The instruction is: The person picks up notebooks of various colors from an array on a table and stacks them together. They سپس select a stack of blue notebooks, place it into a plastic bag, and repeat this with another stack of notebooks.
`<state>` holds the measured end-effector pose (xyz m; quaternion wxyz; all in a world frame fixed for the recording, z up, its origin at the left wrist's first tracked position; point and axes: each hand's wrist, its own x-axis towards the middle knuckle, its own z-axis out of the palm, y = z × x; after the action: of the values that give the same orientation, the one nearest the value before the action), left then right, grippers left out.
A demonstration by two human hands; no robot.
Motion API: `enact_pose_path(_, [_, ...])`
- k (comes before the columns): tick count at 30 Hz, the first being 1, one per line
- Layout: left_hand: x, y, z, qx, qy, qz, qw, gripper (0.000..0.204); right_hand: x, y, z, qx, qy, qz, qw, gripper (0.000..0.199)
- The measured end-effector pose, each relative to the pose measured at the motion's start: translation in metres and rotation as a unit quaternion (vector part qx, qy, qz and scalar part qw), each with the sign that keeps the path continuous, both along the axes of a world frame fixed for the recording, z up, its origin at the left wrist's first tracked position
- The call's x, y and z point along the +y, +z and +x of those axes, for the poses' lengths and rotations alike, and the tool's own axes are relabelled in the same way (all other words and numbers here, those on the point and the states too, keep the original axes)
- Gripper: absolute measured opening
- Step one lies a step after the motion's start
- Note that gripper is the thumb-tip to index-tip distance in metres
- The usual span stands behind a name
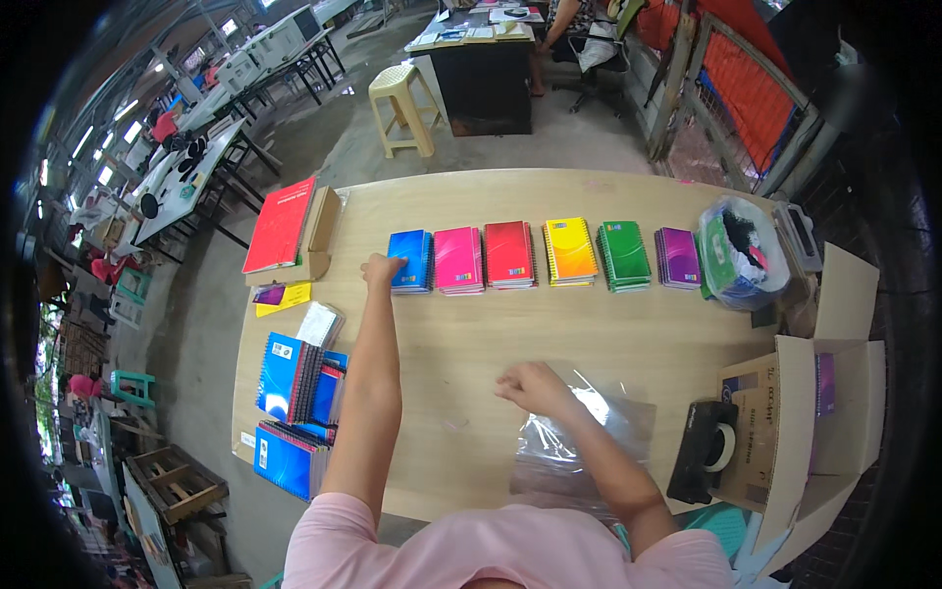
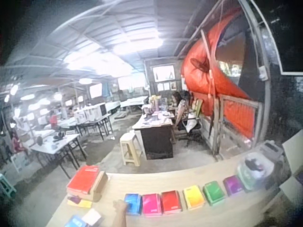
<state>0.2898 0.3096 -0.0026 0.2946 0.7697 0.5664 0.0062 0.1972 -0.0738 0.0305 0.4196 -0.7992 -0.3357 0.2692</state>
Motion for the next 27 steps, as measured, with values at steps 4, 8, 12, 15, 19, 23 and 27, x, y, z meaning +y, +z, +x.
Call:
enact_pose_path(4, [0.032, -0.028, -0.031, -0.056, 0.013, 0.021, 0.998, 0.053, 0.135, -0.006, 0.037, 0.002, 0.014, 0.058, 0.998, 0.029])
enact_pose_path(8, [0.01, -0.056, -0.01, -0.096, -0.011, 0.027, 0.995, 0.04, 0.237, -0.06, 0.114, -0.17, -0.147, -0.011, 0.974, 0.032])
enact_pose_path(12, [0.015, -0.046, -0.043, -0.104, -0.007, 0.041, 0.994, 0.037, 0.301, -0.048, 0.138, -0.232, -0.087, -0.092, 0.964, 0.03])
enact_pose_path(15, [0.0, -0.022, -0.049, -0.094, 0.068, -0.001, 0.993, 0.039, 0.324, -0.044, 0.137, -0.222, -0.125, -0.178, 0.951, 0.041])
enact_pose_path(19, [-0.005, -0.016, -0.061, -0.129, 0.085, -0.015, 0.988, 0.039, 0.331, -0.034, 0.119, -0.171, -0.172, -0.224, 0.944, 0.06])
enact_pose_path(23, [-0.001, -0.019, -0.07, -0.128, 0.1, -0.016, 0.987, 0.048, 0.338, -0.038, 0.118, -0.187, -0.238, -0.218, 0.928, 0.062])
enact_pose_path(27, [-0.008, -0.01, -0.064, -0.142, 0.096, 0.042, 0.984, 0.064, 0.318, -0.031, 0.136, -0.121, -0.233, -0.113, 0.958, 0.046])
